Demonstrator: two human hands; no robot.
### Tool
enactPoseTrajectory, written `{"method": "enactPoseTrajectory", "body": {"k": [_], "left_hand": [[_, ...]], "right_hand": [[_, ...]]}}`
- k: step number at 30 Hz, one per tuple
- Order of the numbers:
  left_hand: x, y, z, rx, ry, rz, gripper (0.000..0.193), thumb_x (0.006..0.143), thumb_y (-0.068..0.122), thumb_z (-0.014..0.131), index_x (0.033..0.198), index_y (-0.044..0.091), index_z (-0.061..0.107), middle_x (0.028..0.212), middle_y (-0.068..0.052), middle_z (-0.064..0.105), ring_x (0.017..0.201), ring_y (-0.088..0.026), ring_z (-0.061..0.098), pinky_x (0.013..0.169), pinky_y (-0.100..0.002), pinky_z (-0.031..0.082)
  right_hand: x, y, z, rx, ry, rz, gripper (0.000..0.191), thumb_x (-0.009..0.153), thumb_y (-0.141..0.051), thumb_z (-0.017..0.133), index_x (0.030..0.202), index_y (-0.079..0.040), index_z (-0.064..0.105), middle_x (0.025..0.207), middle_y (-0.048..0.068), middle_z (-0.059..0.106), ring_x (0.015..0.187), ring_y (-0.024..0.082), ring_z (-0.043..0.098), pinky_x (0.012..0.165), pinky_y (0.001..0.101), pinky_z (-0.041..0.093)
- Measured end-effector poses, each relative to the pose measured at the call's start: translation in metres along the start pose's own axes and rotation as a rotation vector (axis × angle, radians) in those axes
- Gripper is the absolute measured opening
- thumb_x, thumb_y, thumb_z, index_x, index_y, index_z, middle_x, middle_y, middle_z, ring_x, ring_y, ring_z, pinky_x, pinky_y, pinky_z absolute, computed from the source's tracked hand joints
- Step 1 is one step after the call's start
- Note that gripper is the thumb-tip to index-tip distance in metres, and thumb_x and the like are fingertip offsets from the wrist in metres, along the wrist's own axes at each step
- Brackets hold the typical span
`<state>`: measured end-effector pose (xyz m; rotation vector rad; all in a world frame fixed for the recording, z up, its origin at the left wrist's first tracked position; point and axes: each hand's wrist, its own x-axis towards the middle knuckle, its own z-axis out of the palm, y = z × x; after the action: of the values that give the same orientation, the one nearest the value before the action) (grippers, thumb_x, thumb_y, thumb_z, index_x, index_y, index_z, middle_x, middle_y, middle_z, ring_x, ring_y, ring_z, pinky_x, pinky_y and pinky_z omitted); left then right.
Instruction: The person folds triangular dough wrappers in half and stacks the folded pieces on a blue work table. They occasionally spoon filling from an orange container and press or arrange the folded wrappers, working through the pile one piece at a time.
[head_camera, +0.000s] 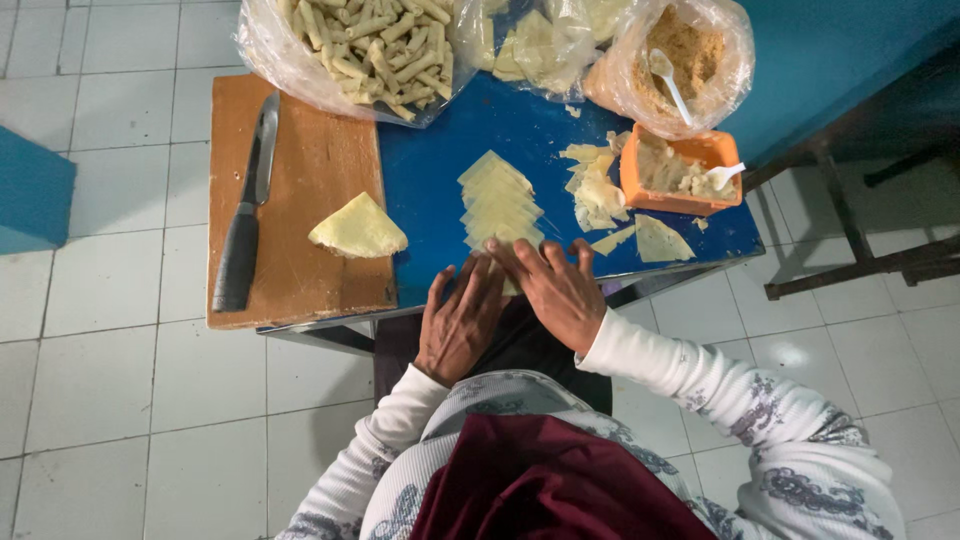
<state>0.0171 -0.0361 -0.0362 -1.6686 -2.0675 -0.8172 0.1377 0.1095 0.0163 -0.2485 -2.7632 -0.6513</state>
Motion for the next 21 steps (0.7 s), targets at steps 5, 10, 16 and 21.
{"method": "enactPoseTrajectory", "body": {"k": [5, 10, 16, 21], "left_hand": [[0.009, -0.002, -0.008, -0.14, 0.015, -0.031, 0.043, 0.097, 0.03, 0.071, 0.133, 0.009, 0.062, 0.151, -0.017, 0.048, 0.136, -0.029, 0.053, 0.107, -0.046, 0.039], [0.022, 0.003, -0.022, -0.214, -0.04, -0.028, 0.042, 0.088, 0.038, 0.077, 0.112, 0.01, 0.058, 0.157, -0.021, 0.043, 0.121, -0.035, 0.051, 0.098, -0.048, 0.04], [0.032, 0.005, -0.032, -0.186, -0.017, -0.005, 0.048, 0.084, 0.043, 0.078, 0.112, 0.01, 0.056, 0.155, -0.024, 0.043, 0.118, -0.036, 0.05, 0.102, -0.049, 0.04], [0.034, 0.003, -0.036, -0.182, -0.009, 0.011, 0.053, 0.085, 0.043, 0.078, 0.118, 0.007, 0.057, 0.152, -0.025, 0.044, 0.117, -0.038, 0.049, 0.105, -0.051, 0.039]], "right_hand": [[0.004, 0.01, 0.008, -0.004, -0.032, 0.001, 0.069, 0.098, -0.011, 0.057, 0.163, -0.023, 0.038, 0.125, 0.002, 0.044, 0.11, 0.024, 0.044, 0.097, 0.0567, 0.036], [0.007, 0.024, 0.007, 0.009, -0.09, 0.004, 0.067, 0.098, -0.01, 0.057, 0.161, -0.026, 0.041, 0.122, 0.002, 0.046, 0.111, 0.024, 0.045, 0.096, 0.0547, 0.035], [0.017, 0.034, 0.006, -0.114, -0.02, 0.028, 0.058, 0.098, -0.012, 0.057, 0.154, -0.024, 0.051, 0.122, 0.001, 0.048, 0.112, 0.023, 0.045, 0.1, 0.0546, 0.034], [0.029, 0.058, 0.02, 0.509, -0.066, 0.231, 0.072, 0.081, 0.01, 0.057, 0.142, -0.027, 0.066, 0.11, 0.007, 0.044, 0.105, 0.03, 0.043, 0.085, 0.0521, 0.035]]}}
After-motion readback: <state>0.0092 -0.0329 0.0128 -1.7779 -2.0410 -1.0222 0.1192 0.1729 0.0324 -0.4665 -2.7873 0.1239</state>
